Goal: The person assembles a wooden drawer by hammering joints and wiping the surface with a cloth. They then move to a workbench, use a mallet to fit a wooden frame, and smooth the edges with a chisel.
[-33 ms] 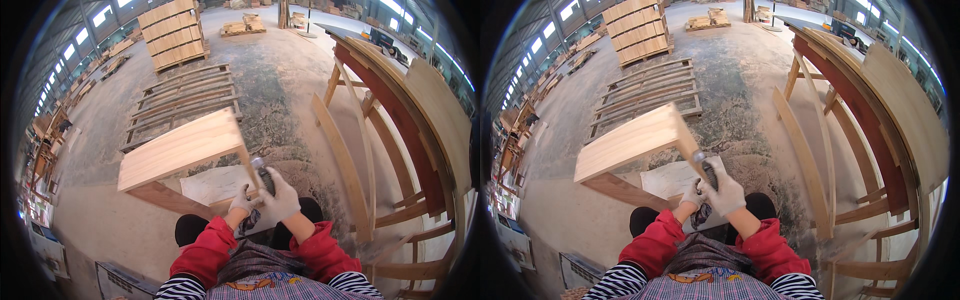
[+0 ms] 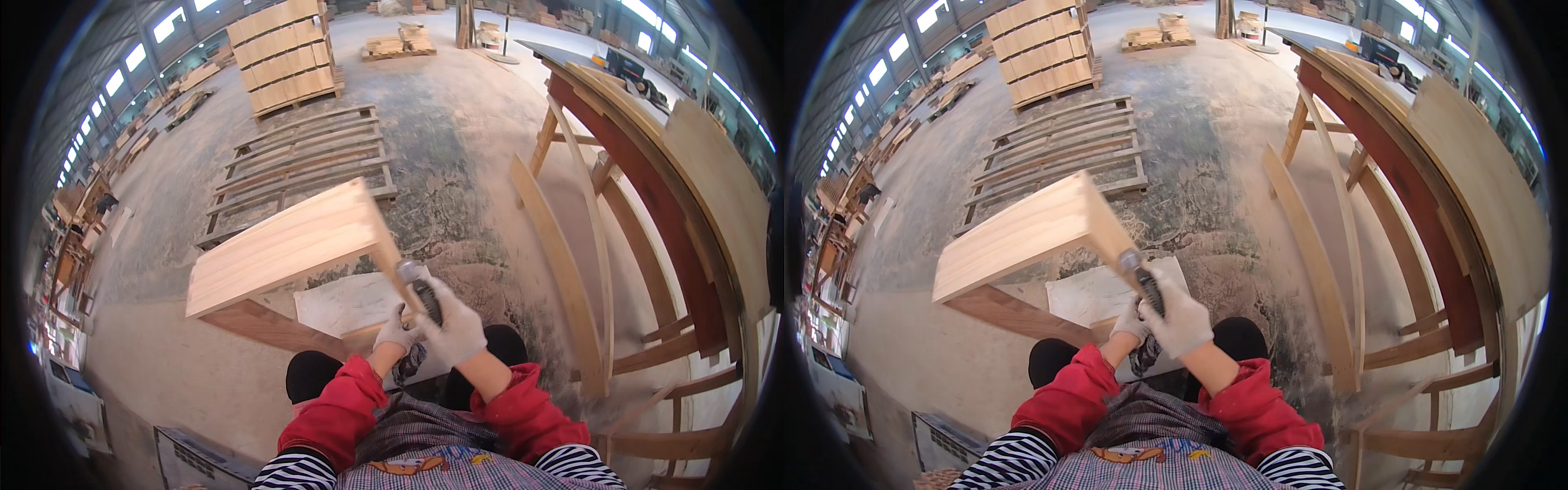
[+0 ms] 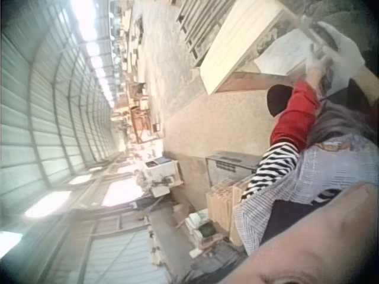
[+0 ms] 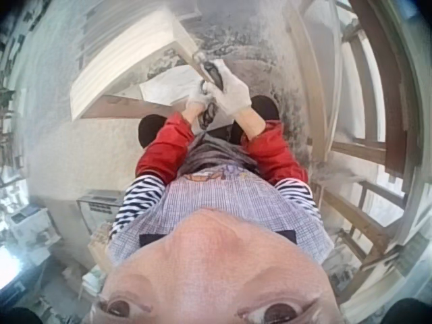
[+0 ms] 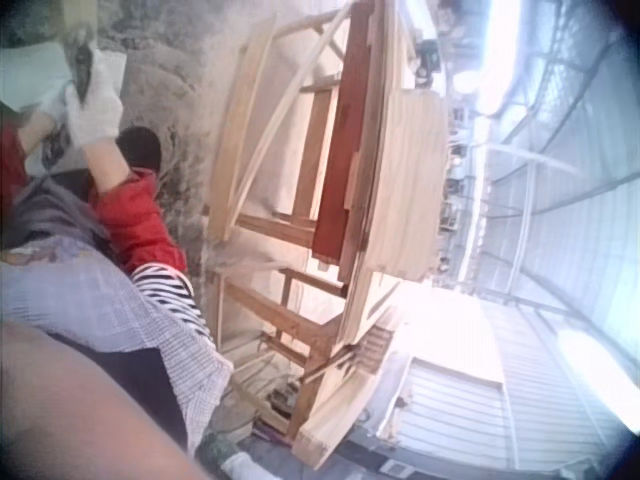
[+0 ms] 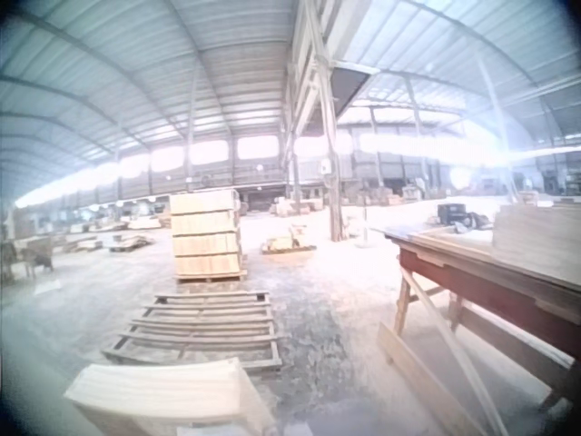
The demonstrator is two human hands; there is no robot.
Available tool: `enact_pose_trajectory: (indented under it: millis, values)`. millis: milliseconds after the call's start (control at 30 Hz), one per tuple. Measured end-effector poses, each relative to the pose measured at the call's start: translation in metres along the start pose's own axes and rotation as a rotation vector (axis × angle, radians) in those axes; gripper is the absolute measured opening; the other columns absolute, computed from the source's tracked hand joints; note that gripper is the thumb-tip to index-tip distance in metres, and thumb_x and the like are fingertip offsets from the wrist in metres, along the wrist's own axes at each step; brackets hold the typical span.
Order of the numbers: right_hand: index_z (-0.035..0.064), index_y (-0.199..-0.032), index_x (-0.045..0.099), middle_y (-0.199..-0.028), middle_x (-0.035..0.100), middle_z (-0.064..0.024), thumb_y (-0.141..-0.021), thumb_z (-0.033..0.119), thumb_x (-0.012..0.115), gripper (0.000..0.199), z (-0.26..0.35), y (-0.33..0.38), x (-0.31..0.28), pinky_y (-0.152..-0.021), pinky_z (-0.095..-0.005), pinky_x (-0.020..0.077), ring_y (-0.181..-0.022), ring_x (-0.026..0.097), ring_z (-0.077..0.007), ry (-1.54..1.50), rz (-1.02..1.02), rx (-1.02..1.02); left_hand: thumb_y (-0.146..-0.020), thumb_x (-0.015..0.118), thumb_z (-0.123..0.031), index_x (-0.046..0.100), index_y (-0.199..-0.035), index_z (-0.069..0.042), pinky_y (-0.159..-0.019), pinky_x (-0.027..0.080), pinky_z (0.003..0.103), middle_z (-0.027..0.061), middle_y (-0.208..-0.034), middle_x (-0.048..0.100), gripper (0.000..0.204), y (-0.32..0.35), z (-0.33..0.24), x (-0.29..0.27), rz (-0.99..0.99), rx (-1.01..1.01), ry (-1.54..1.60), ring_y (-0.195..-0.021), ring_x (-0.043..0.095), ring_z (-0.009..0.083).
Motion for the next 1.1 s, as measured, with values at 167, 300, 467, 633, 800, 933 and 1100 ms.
enact_pose_trajectory:
  millis: [167, 300, 467, 633, 800, 933, 1100]
  values:
    - [0.0085, -0.132, 0.047, -0.109, 0.062, -0.0205, -0.083, 0.024, 0.065, 0.055, 0.058, -0.004, 0.045, -0.084, -0.0414, 0.0500, -0.097, 0.063, -0.0364, -0.152, 0.184, -0.231, -0.081, 0.069, -0.042, 0.046, -0.133, -0.004, -0.096, 0.043, 0.036, 0.0163, -0.124, 0.058, 0.068, 0.009, 0.031, -0.021, -0.109, -0.071, 0.100, -0.114, 0.055, 0.0301]
    - [0.0085, -0.131, 0.051, -0.108, 0.063, -0.0218, -0.081, 0.024, 0.068, 0.055, 0.031, -0.020, 0.085, -0.083, -0.0383, 0.0505, -0.098, 0.064, -0.0352, -0.250, 0.364, -0.362, -0.084, 0.066, -0.044, 0.050, -0.130, -0.002, -0.097, 0.042, 0.035, 0.0152, -0.125, 0.058, 0.064, 0.017, 0.035, -0.076, -0.266, -0.165, 0.091, -0.117, 0.053, 0.0283]
    - [0.0072, -0.130, 0.050, -0.093, 0.064, -0.0082, -0.081, 0.011, 0.066, 0.052, -0.045, -0.041, 0.056, -0.064, -0.0310, 0.0505, -0.069, 0.061, -0.0184, -0.305, 0.281, 0.019, -0.082, 0.071, -0.038, 0.056, -0.119, 0.001, -0.079, 0.052, 0.041, 0.0147, -0.102, 0.066, 0.056, 0.028, 0.104, -0.183, -0.626, -0.534, 0.267, -0.092, 0.064, 0.0294]
    - [0.0140, -0.098, 0.065, -0.065, 0.055, 0.0014, -0.083, 0.021, 0.070, 0.017, -0.182, -0.004, 0.031, -0.040, -0.0231, 0.0409, -0.045, 0.047, -0.0091, -0.845, -0.307, 0.945, -0.084, 0.066, -0.039, 0.062, -0.096, -0.002, -0.055, 0.055, 0.040, 0.0156, -0.071, 0.065, 0.039, 0.045, 0.023, -0.238, -0.520, -0.292, 1.186, -0.055, 0.063, 0.0287]
    - [0.0180, -0.086, 0.066, -0.063, 0.054, 0.0069, -0.085, 0.025, 0.069, 0.008, -0.245, 0.002, 0.009, -0.040, -0.0173, 0.0430, -0.047, 0.048, -0.0048, -1.595, -0.571, 0.864, -0.085, 0.059, -0.046, 0.060, -0.104, -0.003, -0.067, 0.055, 0.046, 0.0194, -0.086, 0.066, 0.048, 0.062, -0.064, -0.263, -0.042, -0.105, 1.694, -0.069, 0.064, 0.0342]
    - [0.0175, -0.083, 0.065, -0.063, 0.054, 0.0063, -0.086, 0.027, 0.068, 0.010, -0.245, 0.008, 0.011, -0.042, -0.0175, 0.0446, -0.049, 0.049, -0.0056, -1.522, -0.556, 0.902, -0.085, 0.061, -0.043, 0.057, -0.115, -0.004, -0.080, 0.052, 0.050, 0.0175, -0.103, 0.063, 0.050, 0.072, -0.079, -0.245, -0.009, 0.035, 1.895, -0.085, 0.063, 0.0332]
    - [0.0181, -0.081, 0.059, -0.067, 0.058, 0.0031, -0.084, 0.032, 0.070, 0.018, -0.248, -0.002, 0.018, -0.039, -0.0197, 0.0411, -0.047, 0.051, -0.0090, -1.413, -0.281, 0.913, -0.091, 0.055, -0.036, 0.062, -0.104, -0.004, -0.067, 0.053, 0.041, 0.0105, -0.085, 0.066, 0.035, 0.028, 0.019, -0.189, -0.150, 0.255, 2.153, -0.075, 0.063, 0.0248]
Point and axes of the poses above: each hand's wrist, its own y-axis away from the middle knuckle, its own x-axis out of the palm, z = x × y, the point moved 6 cm from there along -y, towards the middle knuckle
